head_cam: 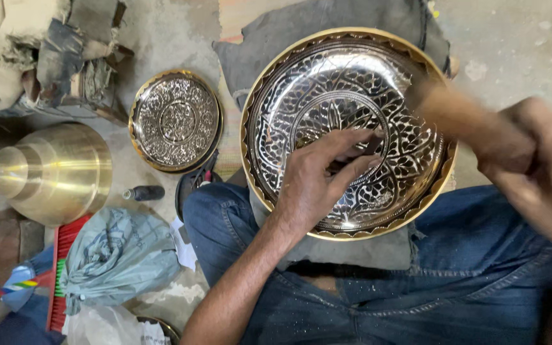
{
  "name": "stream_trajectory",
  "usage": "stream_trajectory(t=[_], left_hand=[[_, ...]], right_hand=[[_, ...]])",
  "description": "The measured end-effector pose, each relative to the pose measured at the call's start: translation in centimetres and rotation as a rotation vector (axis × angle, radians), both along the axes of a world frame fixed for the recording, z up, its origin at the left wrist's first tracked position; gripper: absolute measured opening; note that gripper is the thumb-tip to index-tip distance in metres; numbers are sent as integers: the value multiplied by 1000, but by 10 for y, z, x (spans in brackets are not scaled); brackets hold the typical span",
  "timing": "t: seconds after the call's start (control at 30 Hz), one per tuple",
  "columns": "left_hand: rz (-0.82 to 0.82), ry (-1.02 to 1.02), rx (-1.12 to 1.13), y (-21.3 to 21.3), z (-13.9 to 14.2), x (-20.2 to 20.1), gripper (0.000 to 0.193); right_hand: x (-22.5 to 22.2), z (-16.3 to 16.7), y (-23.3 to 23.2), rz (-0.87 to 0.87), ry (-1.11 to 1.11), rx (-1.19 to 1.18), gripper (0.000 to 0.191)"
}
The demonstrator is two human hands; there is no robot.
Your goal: The person uses a wooden mallet and a small metal punch to emboss a decorative floral pattern into a brass plate. They repeatedly strike the punch to create indentations, rotating the plate to work on different sections of the design.
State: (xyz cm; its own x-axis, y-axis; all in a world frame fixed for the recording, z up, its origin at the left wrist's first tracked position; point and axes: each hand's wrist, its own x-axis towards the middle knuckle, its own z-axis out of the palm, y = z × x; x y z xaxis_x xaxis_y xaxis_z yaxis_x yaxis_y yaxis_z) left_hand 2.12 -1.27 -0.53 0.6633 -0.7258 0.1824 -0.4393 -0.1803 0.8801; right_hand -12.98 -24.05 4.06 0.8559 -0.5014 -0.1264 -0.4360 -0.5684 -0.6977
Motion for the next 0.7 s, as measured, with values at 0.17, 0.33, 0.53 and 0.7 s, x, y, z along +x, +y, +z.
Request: stream_trajectory(t=[0.17,0.33,0.53,0.7], left_hand=[[-5,-11,-13,1,1,0,37],[-5,4,-20,2,1,-1,36],[6,-41,-11,1,-1,0,34],[3,-37,24,0,1,0,36]], right_hand=[[-1,-4,-2,139,3,-325,32],[0,-4,-5,286,111,-707,33],[0,-10,-3,42,-112,-323,36],[5,5,-5,361,-36,-613,41]])
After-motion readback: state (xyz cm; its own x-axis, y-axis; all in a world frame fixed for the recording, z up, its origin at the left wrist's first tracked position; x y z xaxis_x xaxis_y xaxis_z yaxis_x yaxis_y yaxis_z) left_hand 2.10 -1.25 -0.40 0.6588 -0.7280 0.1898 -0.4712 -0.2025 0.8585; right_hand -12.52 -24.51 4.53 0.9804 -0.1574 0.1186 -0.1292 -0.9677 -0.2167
